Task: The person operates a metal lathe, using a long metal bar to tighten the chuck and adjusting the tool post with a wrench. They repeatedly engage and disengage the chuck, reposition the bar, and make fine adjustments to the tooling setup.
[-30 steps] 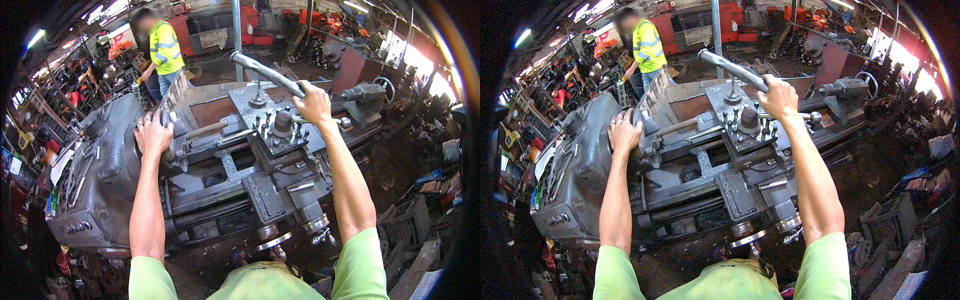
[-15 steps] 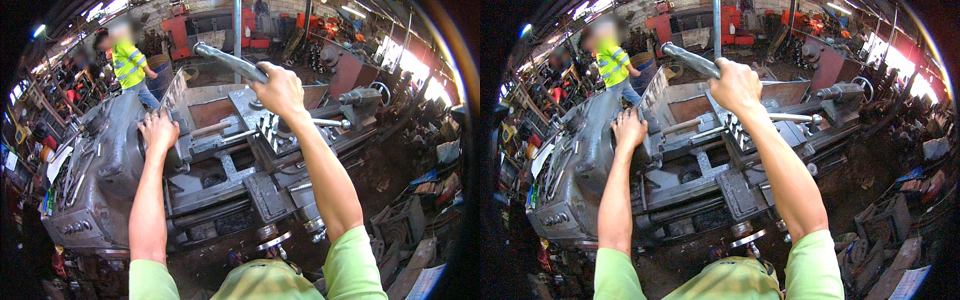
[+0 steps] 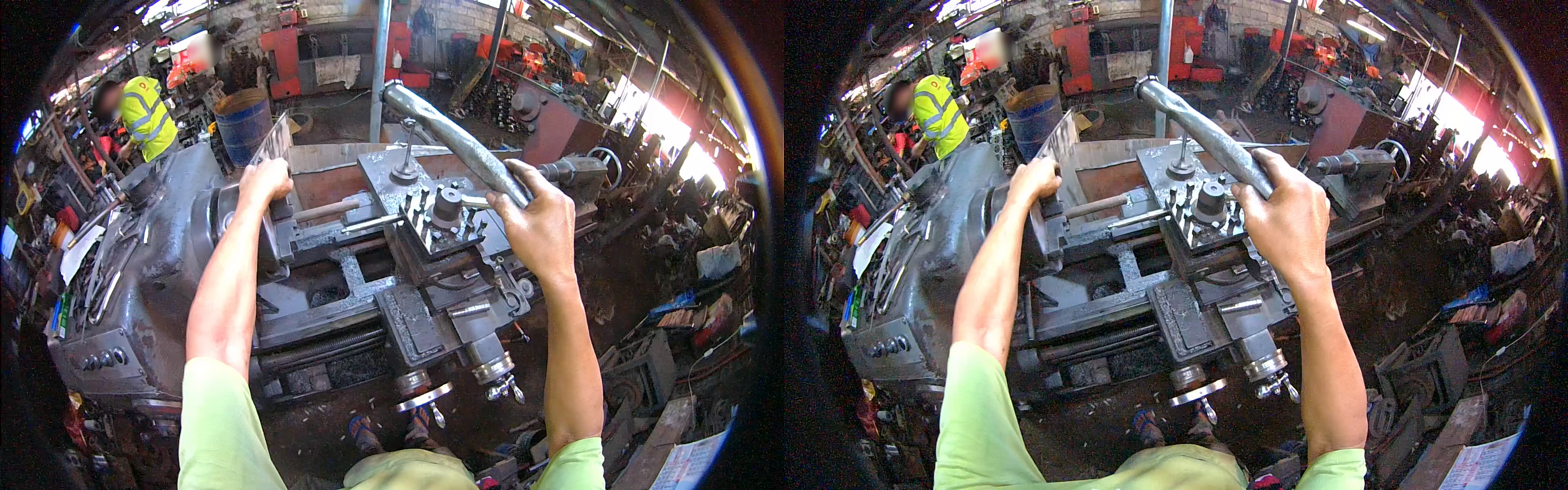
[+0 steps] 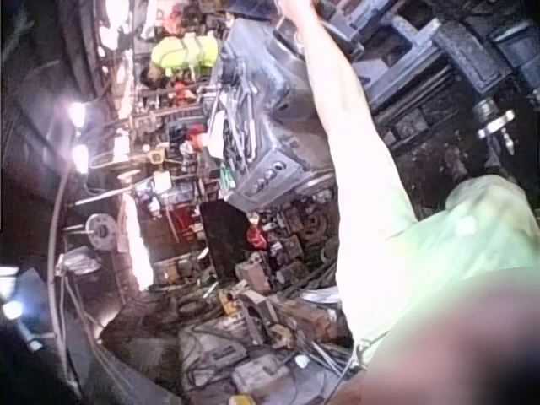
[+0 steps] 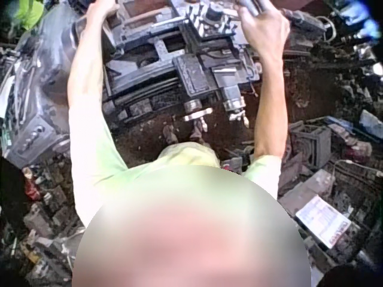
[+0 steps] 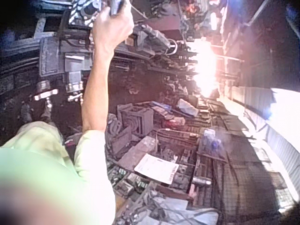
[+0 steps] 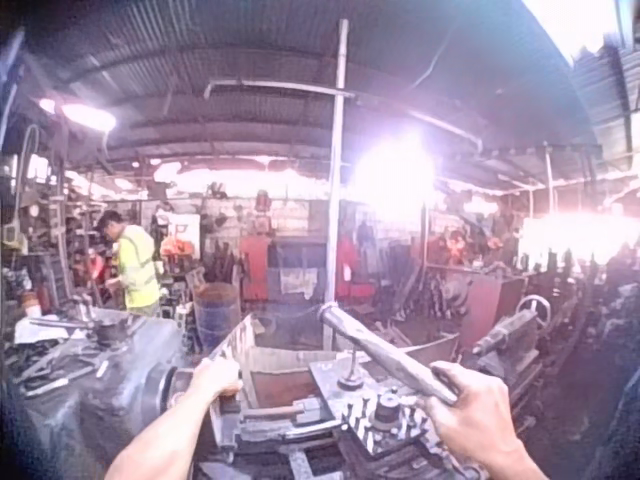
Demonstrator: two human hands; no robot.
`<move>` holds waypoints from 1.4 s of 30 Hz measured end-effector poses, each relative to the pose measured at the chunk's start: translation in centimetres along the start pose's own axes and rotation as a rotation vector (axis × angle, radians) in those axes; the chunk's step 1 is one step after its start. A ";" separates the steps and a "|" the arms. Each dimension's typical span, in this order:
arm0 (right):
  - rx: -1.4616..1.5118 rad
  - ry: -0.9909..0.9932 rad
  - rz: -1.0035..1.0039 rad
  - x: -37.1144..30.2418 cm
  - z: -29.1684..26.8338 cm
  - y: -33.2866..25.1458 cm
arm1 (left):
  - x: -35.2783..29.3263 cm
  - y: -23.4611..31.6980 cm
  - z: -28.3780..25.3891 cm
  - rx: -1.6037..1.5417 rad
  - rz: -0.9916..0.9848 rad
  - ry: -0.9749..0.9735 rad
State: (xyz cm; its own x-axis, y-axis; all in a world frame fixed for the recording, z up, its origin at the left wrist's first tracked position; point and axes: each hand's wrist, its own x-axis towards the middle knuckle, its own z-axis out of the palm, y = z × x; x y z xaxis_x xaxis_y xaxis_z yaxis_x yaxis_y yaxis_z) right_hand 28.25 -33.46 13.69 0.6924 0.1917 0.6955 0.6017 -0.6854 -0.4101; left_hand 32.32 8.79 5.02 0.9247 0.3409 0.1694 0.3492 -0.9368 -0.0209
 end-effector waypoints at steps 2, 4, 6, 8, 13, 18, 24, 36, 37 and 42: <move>0.036 -0.009 -0.005 0.0 0.5 -0.1 | -3.5 1.2 0.1 0.054 0.070 0.200; 0.032 -0.048 0.011 0.4 1.4 -0.1 | -8.1 3.2 2.0 0.057 0.048 0.434; 0.028 -0.066 -0.002 0.8 2.5 -0.1 | -13.0 5.2 5.8 0.050 0.025 0.603; 0.025 -0.046 -0.048 1.3 3.5 -0.1 | -17.1 6.7 10.3 -0.063 -0.039 0.426; -0.012 -0.097 -0.019 2.1 5.0 0.0 | -20.4 7.9 15.7 -0.363 -0.145 -0.036; -0.073 -0.133 -0.013 3.0 6.2 -0.1 | -20.4 5.6 9.2 -0.753 0.022 0.176; -0.112 -0.201 0.017 3.3 8.2 -1.1 | -12.9 0.0 1.5 -0.254 0.143 0.765; -0.169 -0.361 0.111 4.0 12.0 -2.8 | -12.6 5.1 7.6 0.070 0.038 0.687; -0.171 -0.363 0.117 4.0 11.9 -2.8 | -13.8 5.3 9.5 0.067 0.023 0.692; -0.179 -0.302 0.093 4.2 11.0 -2.5 | -17.1 7.7 16.8 0.056 -0.044 0.695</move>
State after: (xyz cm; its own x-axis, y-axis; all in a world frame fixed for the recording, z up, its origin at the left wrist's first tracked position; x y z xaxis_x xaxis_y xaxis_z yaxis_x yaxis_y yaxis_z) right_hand 34.03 -23.18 11.12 0.8435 0.3032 0.4434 0.4697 -0.8168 -0.3350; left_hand 21.75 -2.93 -14.56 0.6049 0.2319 0.7618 0.4087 -0.9114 -0.0471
